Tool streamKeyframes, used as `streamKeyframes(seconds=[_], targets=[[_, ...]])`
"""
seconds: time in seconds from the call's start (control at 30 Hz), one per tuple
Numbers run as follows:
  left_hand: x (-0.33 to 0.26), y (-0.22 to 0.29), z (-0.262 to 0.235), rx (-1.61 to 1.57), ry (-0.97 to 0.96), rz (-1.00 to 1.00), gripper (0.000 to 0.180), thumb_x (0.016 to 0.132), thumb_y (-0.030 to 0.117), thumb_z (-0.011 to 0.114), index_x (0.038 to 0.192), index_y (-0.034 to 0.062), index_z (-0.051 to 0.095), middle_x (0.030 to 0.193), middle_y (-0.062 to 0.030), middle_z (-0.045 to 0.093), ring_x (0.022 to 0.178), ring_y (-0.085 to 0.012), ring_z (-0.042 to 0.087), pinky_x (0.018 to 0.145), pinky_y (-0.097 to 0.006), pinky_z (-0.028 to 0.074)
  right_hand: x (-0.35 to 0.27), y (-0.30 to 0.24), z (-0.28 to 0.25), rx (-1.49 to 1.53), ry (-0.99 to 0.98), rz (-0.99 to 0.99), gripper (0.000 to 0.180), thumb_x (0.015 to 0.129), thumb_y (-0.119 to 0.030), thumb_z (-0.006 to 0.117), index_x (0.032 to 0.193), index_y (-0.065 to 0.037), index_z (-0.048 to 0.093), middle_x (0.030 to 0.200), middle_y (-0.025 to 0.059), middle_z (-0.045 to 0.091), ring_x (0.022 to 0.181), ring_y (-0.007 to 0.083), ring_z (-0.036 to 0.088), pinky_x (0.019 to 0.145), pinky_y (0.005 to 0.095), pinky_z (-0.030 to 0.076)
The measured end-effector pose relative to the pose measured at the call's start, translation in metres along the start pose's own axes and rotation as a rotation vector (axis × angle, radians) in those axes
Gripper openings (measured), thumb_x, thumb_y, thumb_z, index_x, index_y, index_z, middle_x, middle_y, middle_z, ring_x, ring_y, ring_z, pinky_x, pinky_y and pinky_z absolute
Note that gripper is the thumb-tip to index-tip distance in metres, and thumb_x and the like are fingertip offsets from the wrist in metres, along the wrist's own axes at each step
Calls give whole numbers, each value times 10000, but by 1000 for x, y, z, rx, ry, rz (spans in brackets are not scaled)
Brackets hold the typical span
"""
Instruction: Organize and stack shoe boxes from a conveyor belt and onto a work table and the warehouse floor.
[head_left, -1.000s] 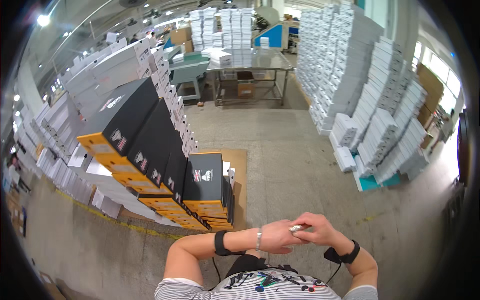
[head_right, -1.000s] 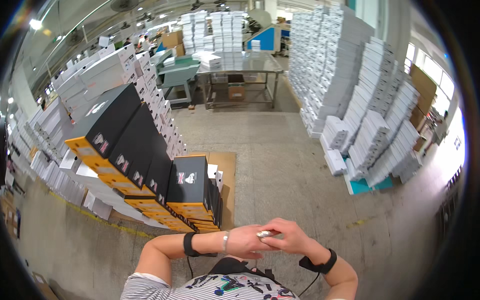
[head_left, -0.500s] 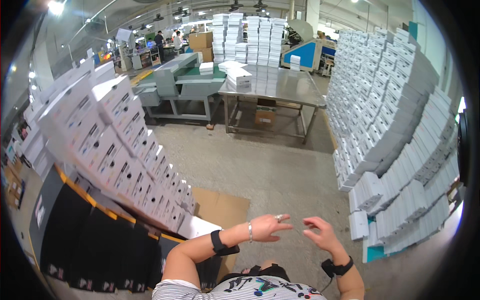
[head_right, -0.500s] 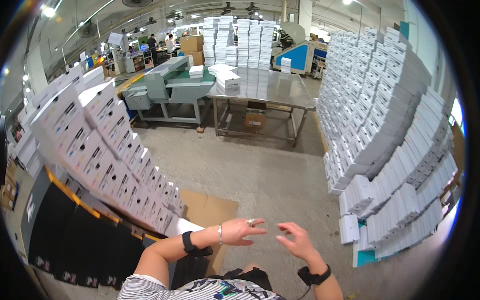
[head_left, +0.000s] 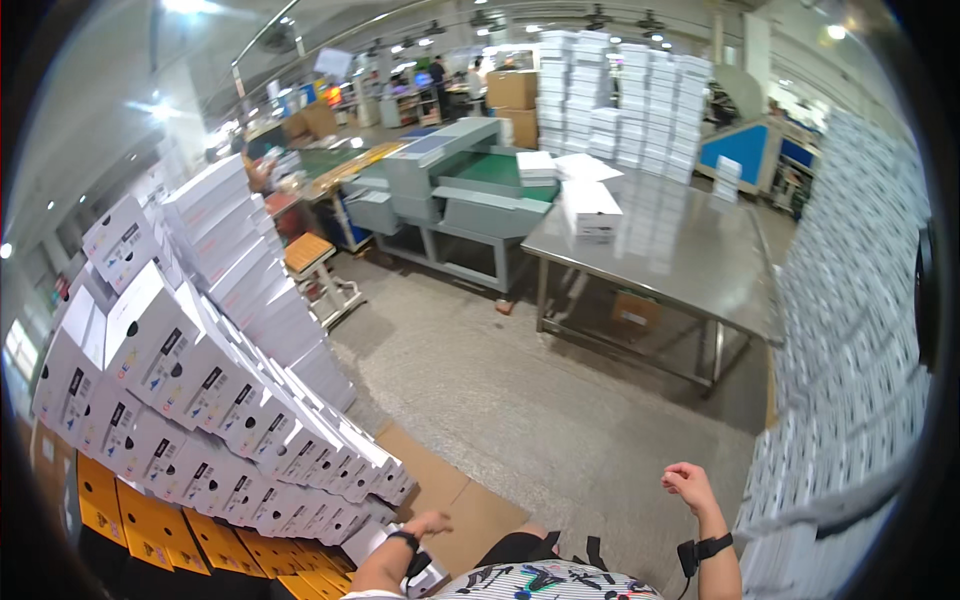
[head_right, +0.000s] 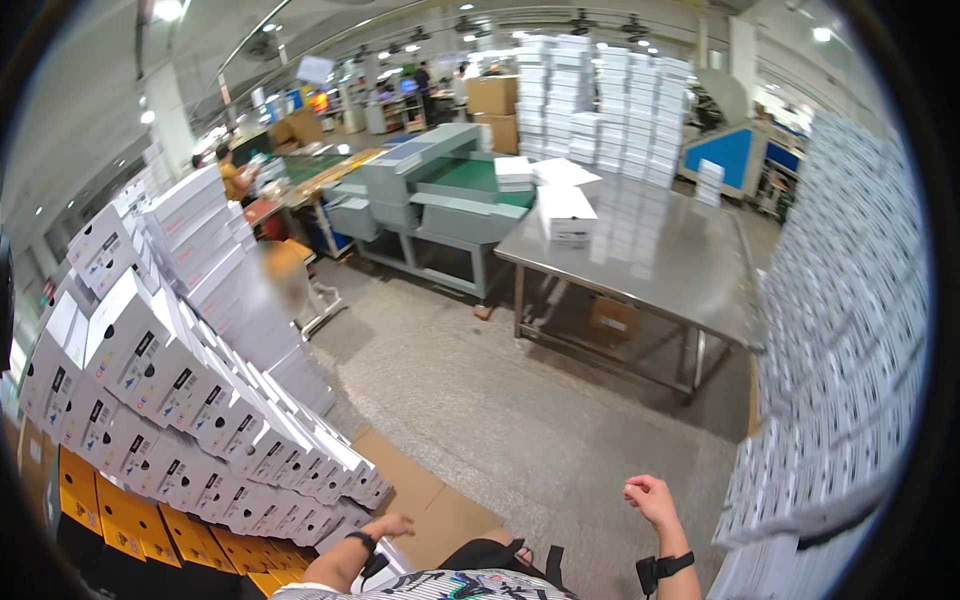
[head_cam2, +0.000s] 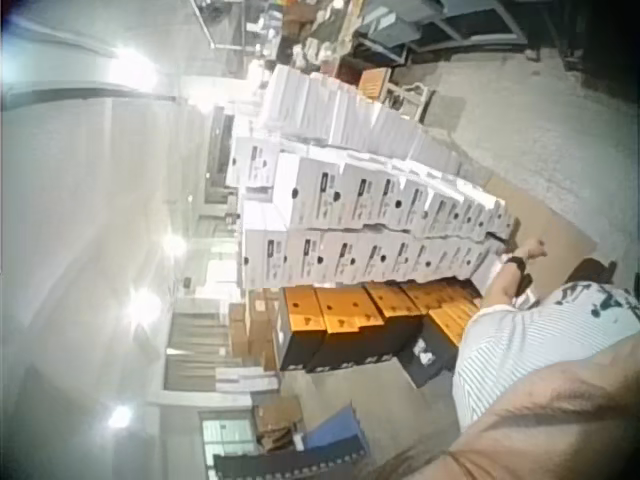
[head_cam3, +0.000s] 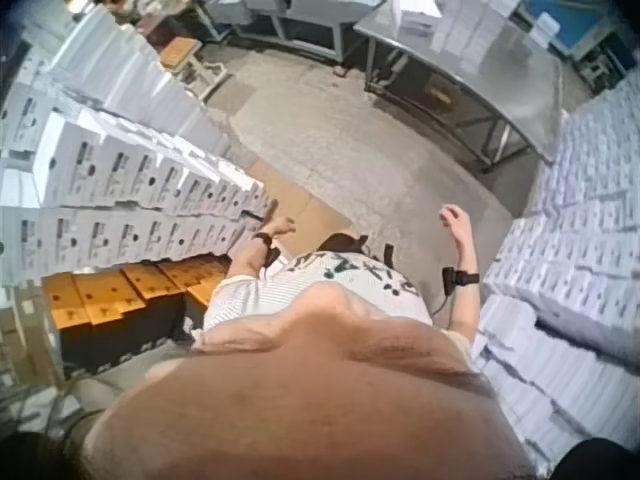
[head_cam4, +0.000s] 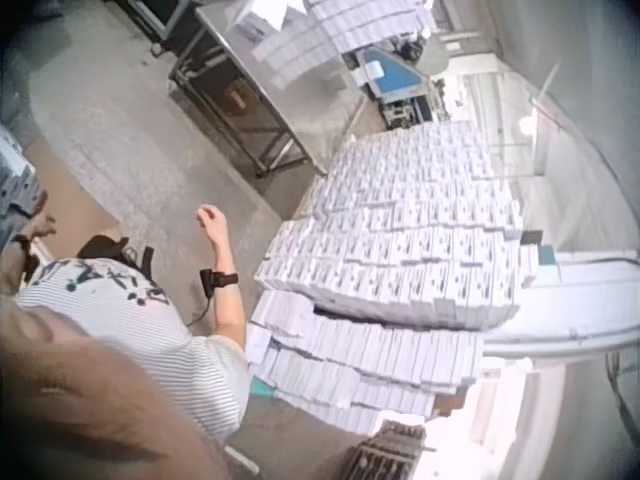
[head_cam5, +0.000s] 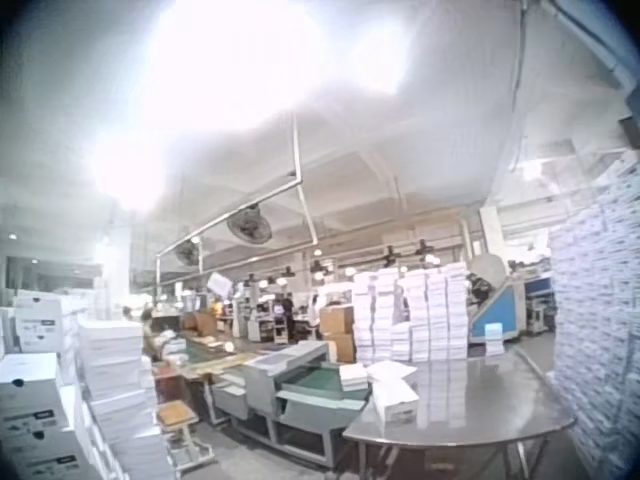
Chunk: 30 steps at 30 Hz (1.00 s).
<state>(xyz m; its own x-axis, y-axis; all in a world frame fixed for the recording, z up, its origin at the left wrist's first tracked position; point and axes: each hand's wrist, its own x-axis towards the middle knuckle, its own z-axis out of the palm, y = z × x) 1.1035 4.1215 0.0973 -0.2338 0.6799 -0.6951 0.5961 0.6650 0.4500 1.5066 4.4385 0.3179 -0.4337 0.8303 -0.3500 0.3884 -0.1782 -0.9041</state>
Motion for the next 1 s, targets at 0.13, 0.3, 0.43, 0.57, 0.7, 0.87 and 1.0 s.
streamKeyframes(seconds=[0.13,0.3,0.43,0.57,0.7,0.87,1.0], targets=[[-1,-23,12,-516,8,-474,434,685,321,601,1016,44,556,791,-80,594,587,-160,532,523,-289,448,164,-68,-1,-185,-271,-141,174,742,-133,576,853,0,565,734,48,584,662,96,536,578,225,429],[107,2,-45,-571,-9,-748,286,760,268,534,912,29,579,707,-68,572,599,-163,548,459,-296,429,342,-142,18,-253,-323,-313,192,747,-149,582,875,-7,568,720,27,569,650,83,511,582,230,421],[271,50,-168,-322,135,-392,278,696,276,567,844,46,610,752,-127,608,653,-227,578,606,-350,455,479,-179,18,-165,-388,-256,184,753,-154,574,874,-16,569,713,22,562,642,87,505,586,230,422],[405,244,-365,-260,390,-3,565,681,361,589,1124,34,466,1052,-172,530,977,-282,509,823,-348,405,585,-214,-31,-111,-116,-161,206,755,-157,557,904,-14,559,769,35,568,705,106,527,604,235,443],[494,390,-515,-376,496,249,653,667,394,619,1159,17,412,1076,-194,503,985,-273,501,830,-349,396,714,-239,-56,-196,43,-224,260,754,-214,572,901,0,554,738,26,557,635,100,494,543,238,417],[613,498,-588,-575,595,405,751,659,427,633,1208,3,343,1149,-223,433,1020,-280,467,829,-344,389,882,-260,-67,-132,76,-87,308,748,-270,588,920,-17,553,798,46,552,701,111,486,594,269,411],[664,545,-600,-1101,480,159,714,662,347,668,1198,-3,352,1141,-177,454,1012,-247,469,819,-315,392,945,-259,-47,239,-244,57,375,770,-279,562,1006,10,526,919,68,563,828,148,510,714,271,406]])
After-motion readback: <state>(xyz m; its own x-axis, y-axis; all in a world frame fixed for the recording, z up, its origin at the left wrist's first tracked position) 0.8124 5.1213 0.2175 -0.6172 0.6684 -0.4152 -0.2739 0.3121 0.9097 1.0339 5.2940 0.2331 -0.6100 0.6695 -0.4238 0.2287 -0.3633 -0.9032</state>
